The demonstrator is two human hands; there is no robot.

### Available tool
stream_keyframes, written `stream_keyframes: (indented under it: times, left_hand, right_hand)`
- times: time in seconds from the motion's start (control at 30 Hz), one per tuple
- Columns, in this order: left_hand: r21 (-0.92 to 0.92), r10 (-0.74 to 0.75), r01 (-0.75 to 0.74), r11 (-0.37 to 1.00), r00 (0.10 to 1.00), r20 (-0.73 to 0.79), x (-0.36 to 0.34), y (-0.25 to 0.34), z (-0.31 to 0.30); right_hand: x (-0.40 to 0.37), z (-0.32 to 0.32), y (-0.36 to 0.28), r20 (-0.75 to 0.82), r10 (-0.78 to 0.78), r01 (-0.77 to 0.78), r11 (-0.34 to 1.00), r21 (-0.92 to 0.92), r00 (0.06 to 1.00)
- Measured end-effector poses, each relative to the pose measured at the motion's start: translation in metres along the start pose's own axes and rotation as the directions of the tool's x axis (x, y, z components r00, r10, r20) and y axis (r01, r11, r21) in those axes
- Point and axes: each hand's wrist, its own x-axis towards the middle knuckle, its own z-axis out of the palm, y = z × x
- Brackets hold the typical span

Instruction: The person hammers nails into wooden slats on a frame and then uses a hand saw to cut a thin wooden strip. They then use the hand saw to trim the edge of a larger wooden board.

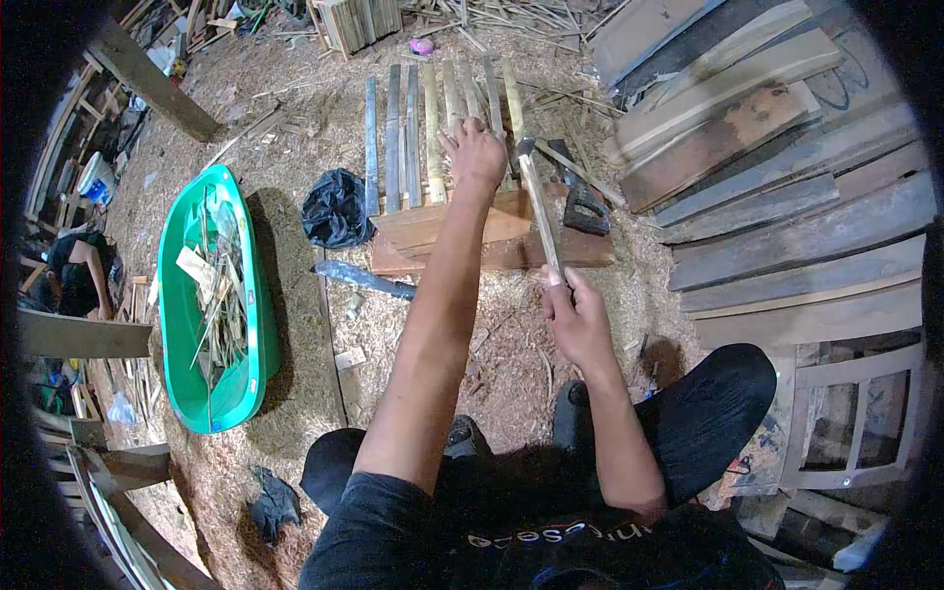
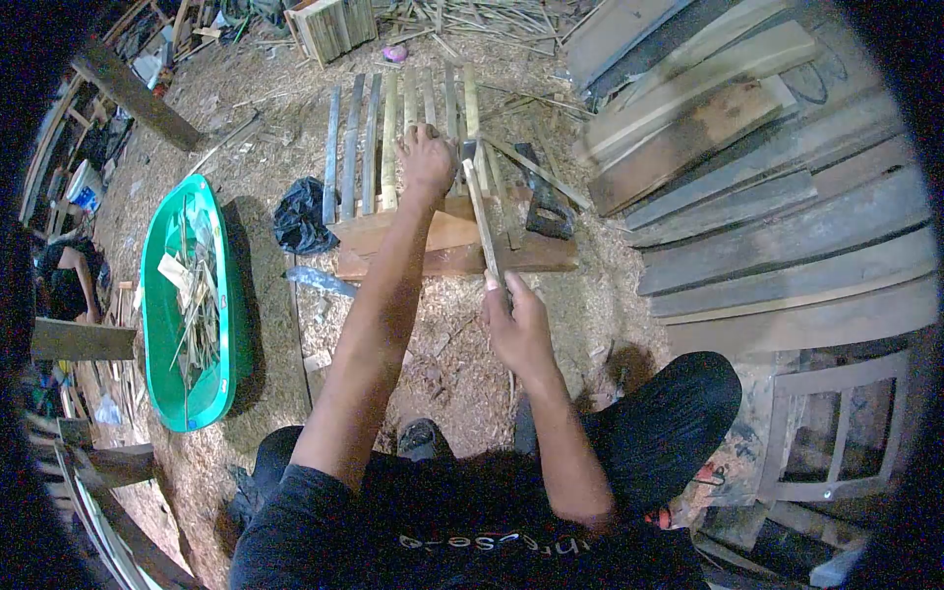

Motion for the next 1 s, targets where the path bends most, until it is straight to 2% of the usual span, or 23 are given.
stream_keyframes:
  times: [0.1,0.17,0.27,0.37,0.47,0.57,0.67,0.73,0.83,0.93,1.0]
  left_hand:
    - [0.098,0.010,-0.013,0.995,1.000,0.028,-0.001,0.001,-0.002]
    - [0.093,0.013,-0.015,0.996,1.000,0.022,-0.002,0.001,-0.004]
    - [0.100,0.026,-0.027,0.995,1.000,0.008,-0.006,0.000,-0.004]
    - [0.069,0.037,-0.033,0.997,0.998,-0.050,-0.005,0.000,-0.001]
    - [0.022,0.039,-0.038,0.999,0.995,-0.089,-0.002,-0.005,0.006]
    - [0.029,0.052,-0.049,0.998,0.992,-0.113,-0.005,-0.007,0.012]
    - [0.009,0.048,-0.048,0.999,0.993,-0.107,-0.007,-0.003,0.003]
    - [0.001,0.040,-0.040,0.999,0.995,-0.089,-0.009,0.000,-0.003]
    - [0.030,0.039,-0.037,0.999,0.997,-0.070,-0.009,-0.001,-0.003]
    - [0.047,0.047,-0.043,0.998,0.996,-0.075,-0.008,-0.003,0.001]
    - [0.062,0.054,-0.049,0.997,0.995,-0.089,-0.008,-0.003,0.002]
  right_hand:
    - [-0.006,0.003,0.000,-0.012,-0.061,0.061,0.998,0.004,0.998]
    - [-0.005,0.003,0.008,-0.032,-0.102,0.100,0.993,-0.066,0.994]
    - [-0.009,0.003,-0.003,-0.013,-0.088,0.088,0.996,-0.025,0.996]
    - [-0.001,0.012,0.008,-0.100,-0.105,0.098,0.992,-0.080,0.989]
    - [0.026,0.023,0.005,-0.217,-0.056,0.023,0.988,-0.152,0.975]
    - [0.088,0.038,0.034,-0.358,-0.282,0.232,0.956,-0.178,0.890]
    - [0.137,0.038,0.013,-0.341,-0.286,0.281,0.958,-0.065,0.896]
    - [0.188,0.031,0.011,-0.252,-0.248,0.252,0.968,-0.016,0.935]
    - [0.238,0.020,-0.019,-0.184,-0.252,0.183,0.928,-0.323,0.950]
    - [0.273,0.023,-0.023,-0.151,-0.308,0.213,0.870,-0.445,0.939]
    - [0.281,0.029,-0.021,-0.109,-0.291,0.209,0.860,-0.466,0.951]
